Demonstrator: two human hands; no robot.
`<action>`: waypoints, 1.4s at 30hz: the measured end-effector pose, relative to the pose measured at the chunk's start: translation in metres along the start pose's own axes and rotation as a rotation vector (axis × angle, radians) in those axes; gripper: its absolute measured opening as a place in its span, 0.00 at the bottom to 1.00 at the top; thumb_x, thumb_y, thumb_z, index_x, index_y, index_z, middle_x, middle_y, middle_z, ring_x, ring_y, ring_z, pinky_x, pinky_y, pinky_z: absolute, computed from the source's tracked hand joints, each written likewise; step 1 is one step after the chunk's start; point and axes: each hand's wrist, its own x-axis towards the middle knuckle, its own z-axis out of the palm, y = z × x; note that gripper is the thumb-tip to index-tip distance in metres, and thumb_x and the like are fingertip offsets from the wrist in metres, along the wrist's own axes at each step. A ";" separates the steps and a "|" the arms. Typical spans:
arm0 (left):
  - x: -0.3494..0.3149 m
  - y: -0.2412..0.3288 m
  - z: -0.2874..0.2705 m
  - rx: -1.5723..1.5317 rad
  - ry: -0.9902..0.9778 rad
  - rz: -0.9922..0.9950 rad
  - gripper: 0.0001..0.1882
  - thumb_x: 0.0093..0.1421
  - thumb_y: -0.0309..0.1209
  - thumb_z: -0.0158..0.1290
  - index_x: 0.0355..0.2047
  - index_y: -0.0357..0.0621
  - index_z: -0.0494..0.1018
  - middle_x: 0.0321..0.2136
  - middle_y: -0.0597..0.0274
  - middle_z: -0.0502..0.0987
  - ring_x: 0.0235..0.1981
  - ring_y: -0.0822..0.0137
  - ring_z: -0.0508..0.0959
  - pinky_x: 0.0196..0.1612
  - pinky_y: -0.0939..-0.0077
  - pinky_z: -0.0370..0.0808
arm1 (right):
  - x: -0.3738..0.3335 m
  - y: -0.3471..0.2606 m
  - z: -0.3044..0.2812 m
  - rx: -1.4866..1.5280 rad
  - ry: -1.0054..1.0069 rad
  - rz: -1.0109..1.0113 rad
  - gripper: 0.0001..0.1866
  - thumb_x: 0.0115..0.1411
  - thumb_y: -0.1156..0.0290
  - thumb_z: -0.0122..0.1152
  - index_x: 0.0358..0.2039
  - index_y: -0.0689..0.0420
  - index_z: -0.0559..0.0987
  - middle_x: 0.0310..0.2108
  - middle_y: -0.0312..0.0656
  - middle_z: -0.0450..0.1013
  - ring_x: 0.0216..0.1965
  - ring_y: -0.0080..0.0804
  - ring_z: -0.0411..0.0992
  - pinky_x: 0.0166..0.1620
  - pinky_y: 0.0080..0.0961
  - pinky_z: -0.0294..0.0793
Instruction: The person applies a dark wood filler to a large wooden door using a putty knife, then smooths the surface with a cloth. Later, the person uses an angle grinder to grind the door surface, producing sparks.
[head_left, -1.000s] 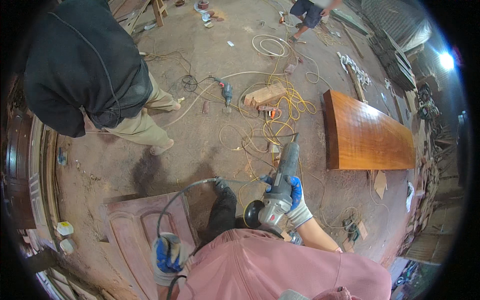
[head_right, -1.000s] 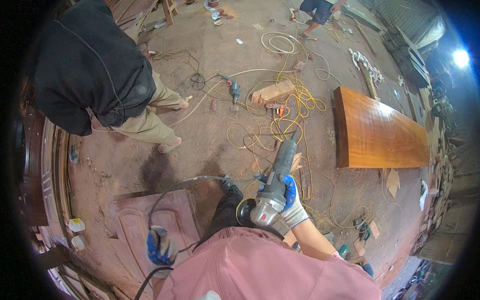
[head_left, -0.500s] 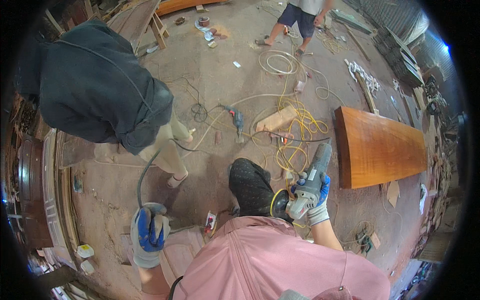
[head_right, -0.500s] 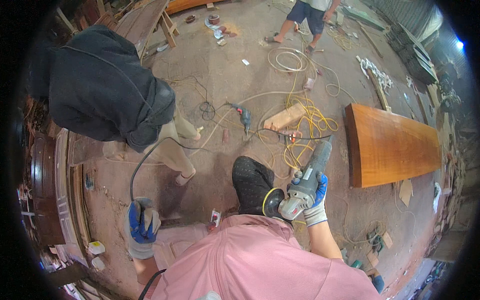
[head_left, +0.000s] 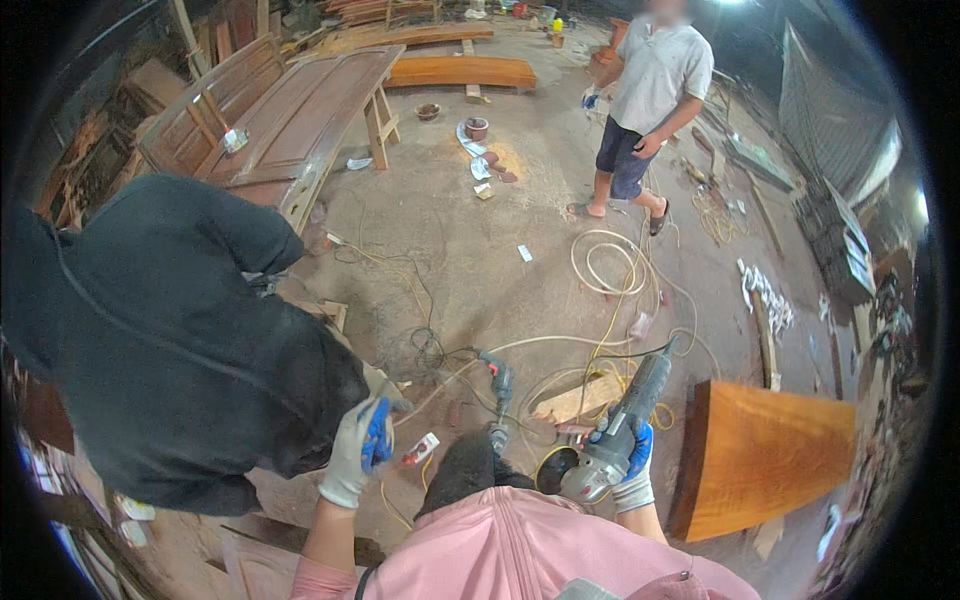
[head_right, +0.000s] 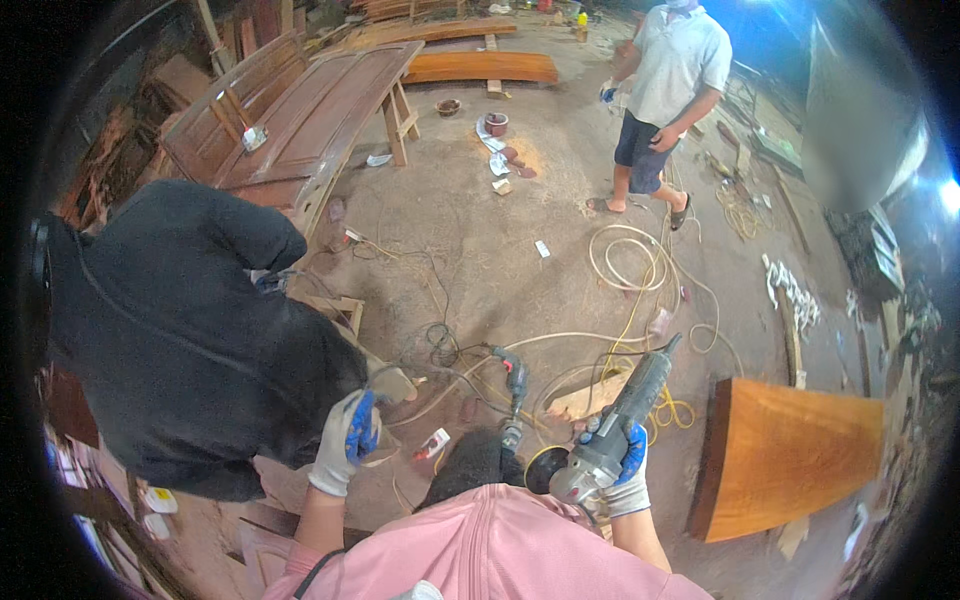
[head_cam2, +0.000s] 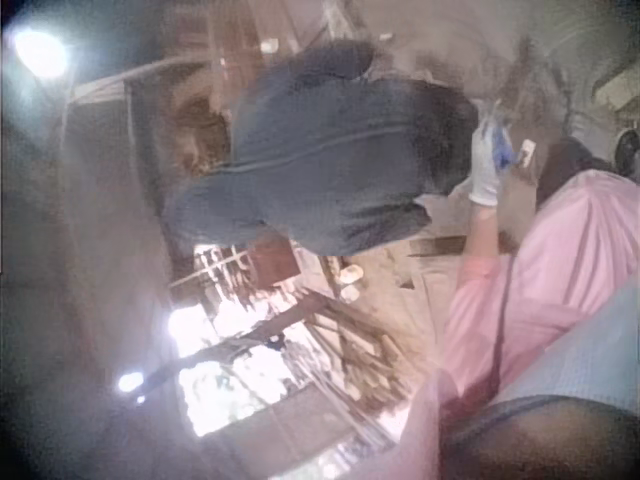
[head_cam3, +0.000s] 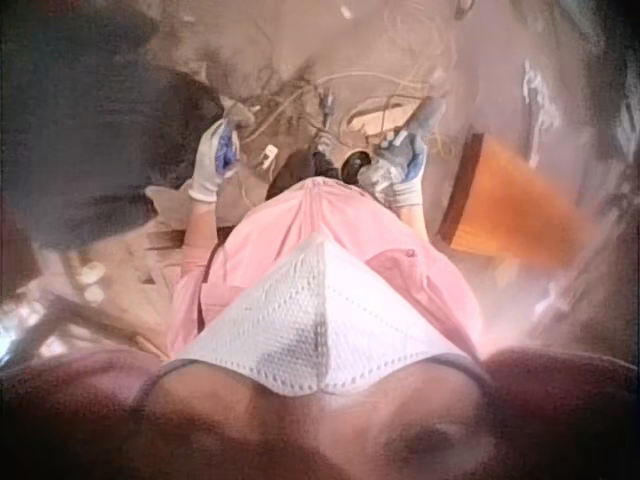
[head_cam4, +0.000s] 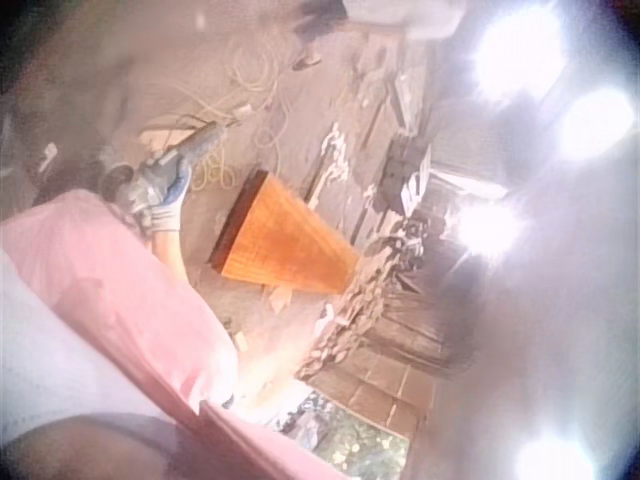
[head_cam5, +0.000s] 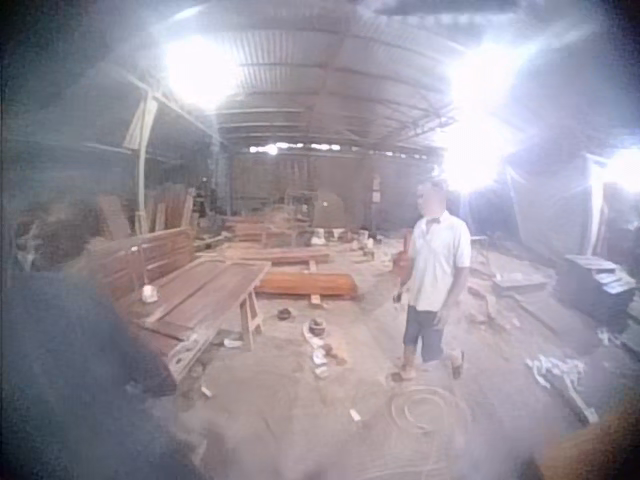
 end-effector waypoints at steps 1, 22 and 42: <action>0.018 0.002 0.002 -0.036 0.042 0.038 0.17 0.75 0.38 0.46 0.45 0.36 0.78 0.19 0.76 0.67 0.17 0.85 0.63 0.21 0.84 0.57 | 0.014 -0.010 0.008 -0.095 0.001 -0.020 0.27 0.58 0.54 0.64 0.54 0.55 0.74 0.41 0.50 0.78 0.40 0.52 0.78 0.46 0.52 0.80; 0.536 0.033 -0.049 -0.267 0.348 -0.014 0.16 0.72 0.40 0.48 0.42 0.41 0.79 0.20 0.73 0.67 0.20 0.79 0.66 0.24 0.80 0.63 | 0.496 -0.058 0.193 -1.694 -0.025 -0.100 0.45 0.39 0.62 0.83 0.55 0.62 0.70 0.44 0.46 0.78 0.46 0.34 0.77 0.53 0.38 0.75; 0.852 0.051 -0.156 0.763 0.440 -0.228 0.24 0.71 0.44 0.47 0.53 0.34 0.73 0.51 0.41 0.77 0.50 0.45 0.79 0.52 0.62 0.75 | 0.953 -0.032 0.489 -2.224 -1.867 -0.691 0.35 0.36 0.59 0.75 0.48 0.51 0.75 0.45 0.39 0.75 0.48 0.40 0.75 0.60 0.49 0.66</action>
